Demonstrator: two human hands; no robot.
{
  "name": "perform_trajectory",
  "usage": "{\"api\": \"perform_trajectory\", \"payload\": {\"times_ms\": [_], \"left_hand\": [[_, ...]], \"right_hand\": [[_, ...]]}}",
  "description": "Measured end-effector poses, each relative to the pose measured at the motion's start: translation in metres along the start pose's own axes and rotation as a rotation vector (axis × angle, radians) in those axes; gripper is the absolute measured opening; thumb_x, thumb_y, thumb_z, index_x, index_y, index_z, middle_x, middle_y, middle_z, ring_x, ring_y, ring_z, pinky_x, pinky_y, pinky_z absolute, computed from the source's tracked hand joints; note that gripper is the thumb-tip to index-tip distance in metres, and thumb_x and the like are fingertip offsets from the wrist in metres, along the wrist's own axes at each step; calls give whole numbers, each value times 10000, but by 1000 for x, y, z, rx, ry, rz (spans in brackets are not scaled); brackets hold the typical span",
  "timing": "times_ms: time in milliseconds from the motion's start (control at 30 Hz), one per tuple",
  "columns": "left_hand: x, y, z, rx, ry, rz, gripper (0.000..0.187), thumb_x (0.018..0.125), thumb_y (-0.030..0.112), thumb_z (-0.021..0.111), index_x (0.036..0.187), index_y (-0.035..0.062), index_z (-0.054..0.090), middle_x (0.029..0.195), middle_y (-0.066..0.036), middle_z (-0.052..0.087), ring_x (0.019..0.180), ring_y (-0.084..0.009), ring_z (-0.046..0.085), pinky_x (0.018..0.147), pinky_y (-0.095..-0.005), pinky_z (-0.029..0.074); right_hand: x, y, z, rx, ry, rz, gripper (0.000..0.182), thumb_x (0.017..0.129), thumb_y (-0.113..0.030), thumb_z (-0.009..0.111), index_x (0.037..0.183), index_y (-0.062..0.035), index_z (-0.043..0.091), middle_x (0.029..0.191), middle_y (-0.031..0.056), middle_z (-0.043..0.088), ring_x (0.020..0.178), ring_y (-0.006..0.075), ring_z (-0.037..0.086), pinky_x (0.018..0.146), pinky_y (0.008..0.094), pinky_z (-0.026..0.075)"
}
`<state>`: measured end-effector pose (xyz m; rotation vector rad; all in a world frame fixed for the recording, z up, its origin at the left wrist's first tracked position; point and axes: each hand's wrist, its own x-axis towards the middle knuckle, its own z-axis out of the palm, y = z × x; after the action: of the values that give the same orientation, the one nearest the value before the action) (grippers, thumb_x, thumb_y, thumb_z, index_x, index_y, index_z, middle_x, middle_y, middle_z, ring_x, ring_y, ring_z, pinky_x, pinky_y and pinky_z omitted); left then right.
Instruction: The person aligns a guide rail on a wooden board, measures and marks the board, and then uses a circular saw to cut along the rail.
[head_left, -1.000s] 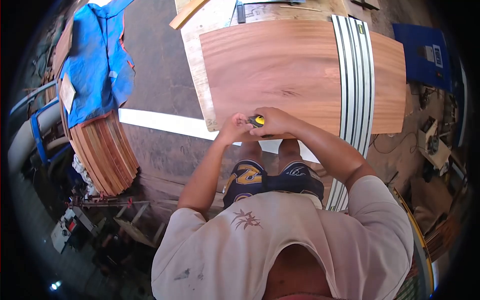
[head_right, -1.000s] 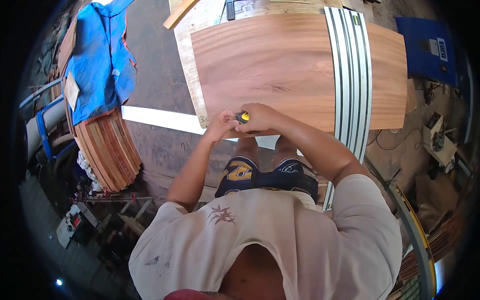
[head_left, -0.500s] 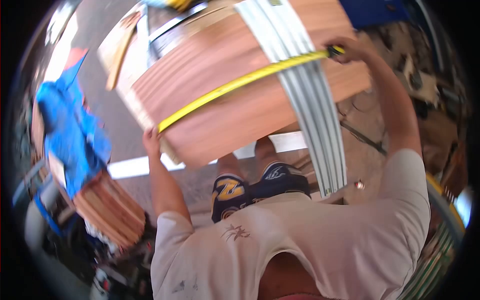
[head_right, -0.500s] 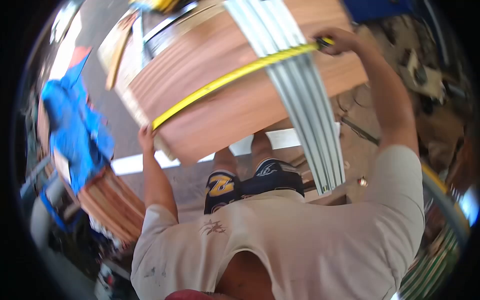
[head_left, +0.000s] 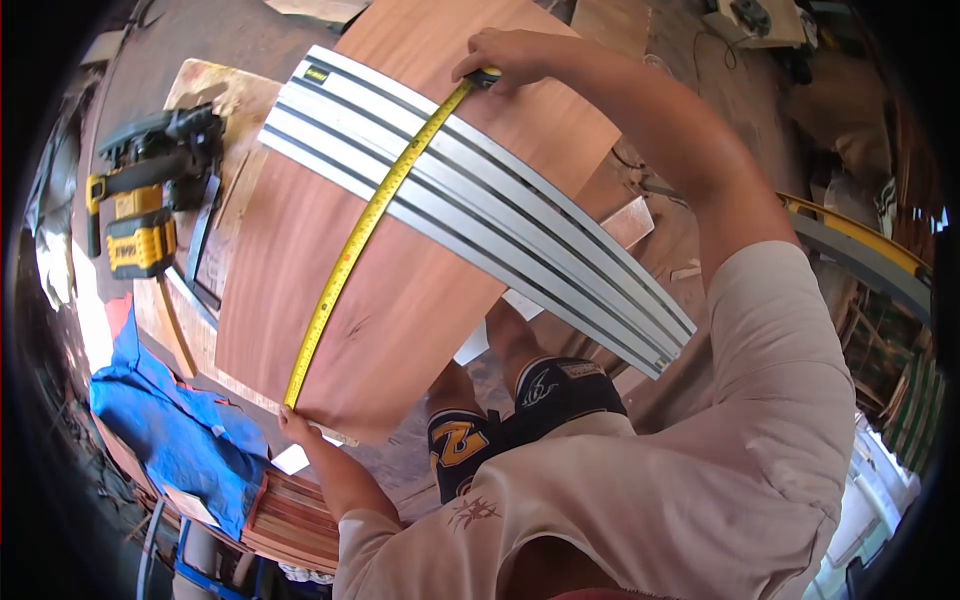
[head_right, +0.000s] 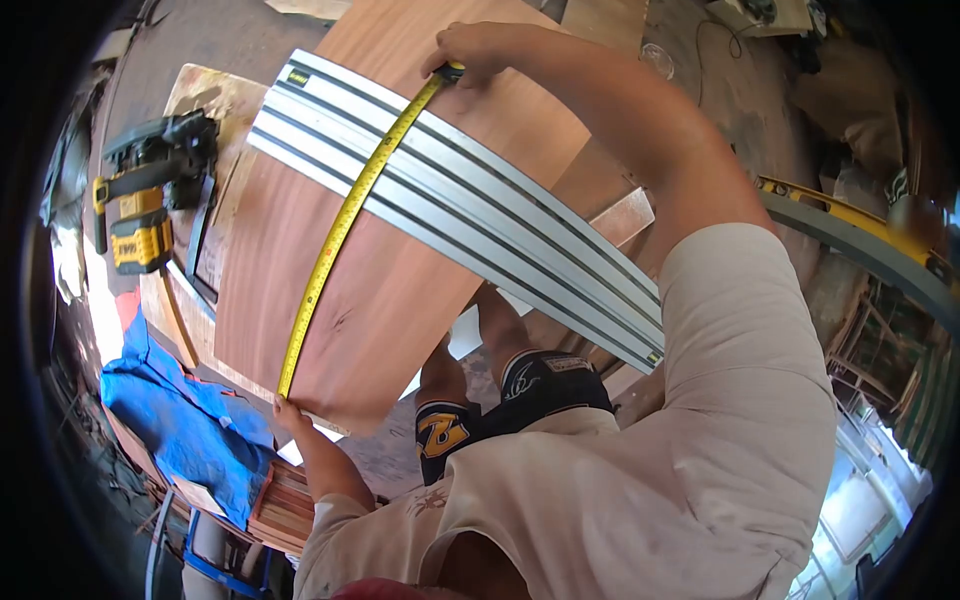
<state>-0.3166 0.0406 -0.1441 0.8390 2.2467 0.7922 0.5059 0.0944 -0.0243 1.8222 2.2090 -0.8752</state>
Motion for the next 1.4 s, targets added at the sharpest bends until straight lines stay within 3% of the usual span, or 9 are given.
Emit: {"api": "perform_trajectory", "payload": {"times_ms": [200,233,267,333,367,433,933,1033,1400], "left_hand": [[-28,24,13,40,135,7,280,947,173,599,1118,-48,615,719,-24,551,522,-122,442,449,-278,332],[-33,30,13,101,102,-30,335,942,219,606,1118,-66,614,801,-68,606,625,-168,526,525,-310,417],[-38,33,17,107,101,-26,335,942,219,606,1118,-66,614,801,-68,606,625,-168,526,525,-310,417],[-48,40,28,174,161,57,472,943,335,605,1148,-90,597,944,-158,655,794,-255,594,683,-365,484],[-53,43,32,179,160,58,472,943,335,605,1148,-90,597,944,-158,655,794,-255,594,683,-365,484],[-75,69,42,368,140,-7,616,932,455,593,1181,-108,574,1111,-236,636,968,-321,592,843,-403,469],[-61,63,36,348,63,-106,696,960,504,523,1318,-92,496,1296,-222,554,1144,-304,537,996,-381,410],[-59,56,35,313,94,18,783,903,615,537,1186,-114,570,1167,-247,606,1038,-326,569,920,-395,448],[-63,59,36,273,100,-41,738,926,573,534,1236,-96,541,1231,-226,573,1090,-313,549,947,-392,436]], "right_hand": [[-3,-3,11,-13,54,77,554,741,-163,749,1254,-316,607,1136,52,554,1161,246,486,925,377,488],[-6,-6,8,-38,50,86,527,748,-149,734,1239,-299,612,1134,52,545,1160,241,485,916,371,489],[-8,-9,7,-63,44,93,501,756,-136,719,1223,-283,618,1132,52,536,1158,236,484,907,364,489],[-8,-8,13,-78,60,92,483,767,-141,707,1216,-294,618,1137,53,535,1162,233,484,898,371,496],[-8,-7,16,-101,79,88,466,778,-146,696,1209,-306,618,1141,54,534,1166,231,483,889,377,503],[-9,-8,20,-110,105,93,454,786,-154,687,1207,-308,617,1142,54,536,1168,230,483,885,386,505],[-10,-5,21,-77,139,95,397,813,-170,670,1184,-306,637,1142,54,547,1183,226,484,899,404,492],[-9,-6,20,-67,121,108,398,815,-164,666,1186,-307,636,1145,55,545,1189,226,479,907,405,487],[-9,-7,16,-53,94,97,413,806,-151,669,1190,-298,626,1134,55,548,1179,223,478,901,406,472]]}}
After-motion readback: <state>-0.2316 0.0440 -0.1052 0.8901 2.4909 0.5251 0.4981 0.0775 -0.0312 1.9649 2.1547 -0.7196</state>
